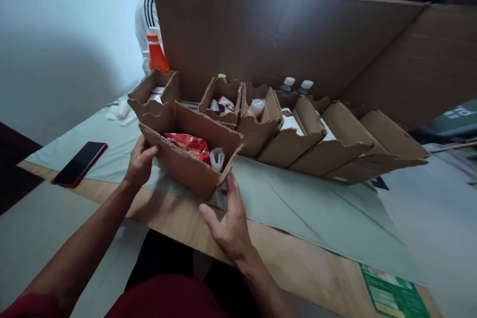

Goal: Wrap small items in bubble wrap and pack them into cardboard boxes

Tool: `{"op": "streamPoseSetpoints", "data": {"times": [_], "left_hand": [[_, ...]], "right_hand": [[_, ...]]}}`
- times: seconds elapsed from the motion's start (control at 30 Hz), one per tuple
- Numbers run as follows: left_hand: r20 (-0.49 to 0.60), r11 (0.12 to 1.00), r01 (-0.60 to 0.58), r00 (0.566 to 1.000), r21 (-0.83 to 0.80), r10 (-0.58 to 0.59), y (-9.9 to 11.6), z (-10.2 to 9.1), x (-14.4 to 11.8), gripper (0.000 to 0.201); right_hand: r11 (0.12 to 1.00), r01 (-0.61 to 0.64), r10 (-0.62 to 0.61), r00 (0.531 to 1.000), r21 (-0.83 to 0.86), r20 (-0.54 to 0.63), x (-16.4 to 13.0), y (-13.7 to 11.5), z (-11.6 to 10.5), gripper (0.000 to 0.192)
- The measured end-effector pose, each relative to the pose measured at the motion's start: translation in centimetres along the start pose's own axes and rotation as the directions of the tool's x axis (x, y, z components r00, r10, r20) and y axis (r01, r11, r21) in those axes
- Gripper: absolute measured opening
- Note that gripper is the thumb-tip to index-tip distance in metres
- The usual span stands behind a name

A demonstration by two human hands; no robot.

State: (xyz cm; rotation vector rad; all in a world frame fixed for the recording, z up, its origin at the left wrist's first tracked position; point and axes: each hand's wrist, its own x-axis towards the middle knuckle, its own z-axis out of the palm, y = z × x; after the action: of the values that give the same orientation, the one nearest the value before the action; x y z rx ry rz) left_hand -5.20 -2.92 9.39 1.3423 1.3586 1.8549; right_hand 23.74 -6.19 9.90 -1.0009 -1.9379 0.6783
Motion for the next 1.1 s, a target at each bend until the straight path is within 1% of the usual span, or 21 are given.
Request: {"op": "streamPoseSetpoints", "data": {"times": [0.07,0.1,0.13,0.2,0.23,0.3,0.37,0.4,0.43,0.5,0.57,0.63,0.77,0.93,1.03,1.1], "left_hand": [[-0.025,0.999,0.028,0.999,0.022,-0.028,-0.8,-0.8,0.7,0.056],[-0.032,0.998,0.051,0.998,0.028,-0.050,-1.0,-0.9,0.4,0.057],[-0.044,0.996,0.078,0.996,0.034,-0.076,-1.2,-0.9,-0.4,0.061],[-0.068,0.988,0.143,0.988,0.066,-0.138,-1.4,-0.4,-2.8,0.073],[-0.083,0.980,0.176,0.982,0.096,-0.168,-1.4,0.0,-4.4,0.079],[-0.094,0.962,0.210,0.976,0.175,-0.196,-1.6,1.1,-7.4,0.088],[-0.066,0.951,0.186,0.982,0.246,-0.175,-1.8,2.4,-9.4,0.092],[-0.037,0.949,0.159,0.987,0.272,-0.155,-2.0,3.0,-9.8,0.094],[0.001,0.948,0.127,0.991,0.292,-0.133,-2.1,3.6,-9.9,0.097],[0.089,0.948,0.065,0.991,0.313,-0.097,-2.5,4.4,-9.3,0.106],[0.160,0.952,0.024,0.984,0.304,-0.076,-2.9,4.7,-8.3,0.117],[0.195,0.957,0.009,0.978,0.289,-0.068,-3.3,4.6,-7.5,0.122],[0.212,0.952,-0.025,0.976,0.306,-0.043,-3.4,3.9,-7.4,0.115],[0.229,0.911,-0.146,0.972,0.386,0.059,-2.9,3.7,-7.8,0.109],[0.226,0.905,-0.137,0.973,0.402,0.047,-2.7,3.3,-7.3,0.104],[0.205,0.906,-0.113,0.978,0.407,0.030,-2.6,2.6,-6.7,0.095]], "right_hand": [[0.997,0.067,-0.065,0.996,-0.042,0.061,-0.9,0.6,0.3,0.065],[0.995,0.084,-0.081,0.995,-0.057,0.066,-1.2,1.0,0.1,0.058],[0.995,0.080,-0.077,0.996,-0.063,0.050,-1.3,1.5,-0.2,0.051],[0.999,0.007,-0.008,1.000,-0.051,-0.015,-0.7,2.7,-0.7,0.045],[0.999,-0.044,0.043,0.998,-0.031,-0.035,0.1,3.4,-0.8,0.047],[0.991,-0.131,0.131,0.991,0.028,-0.005,2.1,4.8,-0.6,0.058],[0.975,-0.199,0.193,0.979,0.096,0.062,4.2,6.2,0.1,0.067],[0.967,-0.221,0.212,0.974,0.128,0.084,4.9,6.8,0.5,0.068],[0.960,-0.231,0.220,0.972,0.155,0.087,5.4,7.3,0.9,0.067],[0.960,-0.212,0.204,0.977,0.183,0.059,5.6,8.0,1.4,0.062],[0.972,-0.151,0.150,0.989,0.179,0.020,4.9,8.1,1.8,0.057],[0.986,-0.085,0.087,0.996,0.146,-0.007,3.9,8.0,2.1,0.054],[0.998,0.009,-0.008,1.000,0.056,-0.017,2.8,7.1,2.8,0.049],[1.000,0.012,-0.012,0.996,0.007,-0.083,3.3,6.5,3.3,0.029],[1.000,0.024,-0.024,0.997,-0.004,-0.074,4.0,6.1,3.5,0.017],[0.999,0.054,-0.054,0.998,0.003,-0.034,4.4,5.9,3.8,0.016]]}}
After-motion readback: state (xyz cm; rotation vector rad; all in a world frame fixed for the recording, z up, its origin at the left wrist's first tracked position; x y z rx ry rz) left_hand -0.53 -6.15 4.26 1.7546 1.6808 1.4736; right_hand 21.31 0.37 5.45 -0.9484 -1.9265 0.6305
